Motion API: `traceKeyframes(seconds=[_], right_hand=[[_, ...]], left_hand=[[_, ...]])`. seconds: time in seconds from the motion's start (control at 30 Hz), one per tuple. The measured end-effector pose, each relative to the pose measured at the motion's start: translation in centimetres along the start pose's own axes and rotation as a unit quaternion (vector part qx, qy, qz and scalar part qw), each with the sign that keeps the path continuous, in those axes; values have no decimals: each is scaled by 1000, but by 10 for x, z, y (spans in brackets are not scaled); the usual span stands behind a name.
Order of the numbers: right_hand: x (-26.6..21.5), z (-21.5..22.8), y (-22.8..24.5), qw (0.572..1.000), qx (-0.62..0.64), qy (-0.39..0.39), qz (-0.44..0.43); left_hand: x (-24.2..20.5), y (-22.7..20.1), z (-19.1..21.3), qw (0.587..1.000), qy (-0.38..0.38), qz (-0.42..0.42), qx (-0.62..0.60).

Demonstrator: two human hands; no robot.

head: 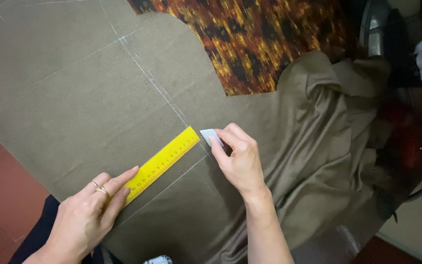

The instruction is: The person uses a yellow ruler and a white chalk marker to draw straight lines on a large piece of brown fabric laid out on a table. They repeatedly reposition the ruler and draw lines to create a pattern on the material.

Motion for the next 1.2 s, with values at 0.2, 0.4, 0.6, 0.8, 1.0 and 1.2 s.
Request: traceKeyframes(seconds=[0.2,0.4,0.6,0.8,1.0,1.2], right_hand=[[4,-5,3,999,-24,28,10],[-7,12,1,995,-73,75,-5],[-24,22,-2,998,-27,13,-51],[-27,11,-1,999,3,-14,-32],[-27,9,-6,1000,-2,-15,-28],[-27,8,-6,1000,-3,-10,-15]], left_hand=[[2,-4,1,1000,14,22,16],[-1,-5,1,1000,6,17,-14],[-11,-7,-7,999,-2,-9,-44],[-11,-9,-9,999,2,-29,-46],[-12,-10,-10,999,8,-26,-30],[-13,-9,-14,999,-18,-30,-7]])
Point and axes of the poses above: each hand's wrist, its own x-axis towards the middle knuckle, its own z-axis out of the back of the hand, y = z × x, the point moved 2 cm from there along x, towards the middle knuckle, and after that the axes turned 8 degrees about -y, right-handed, at the moved point
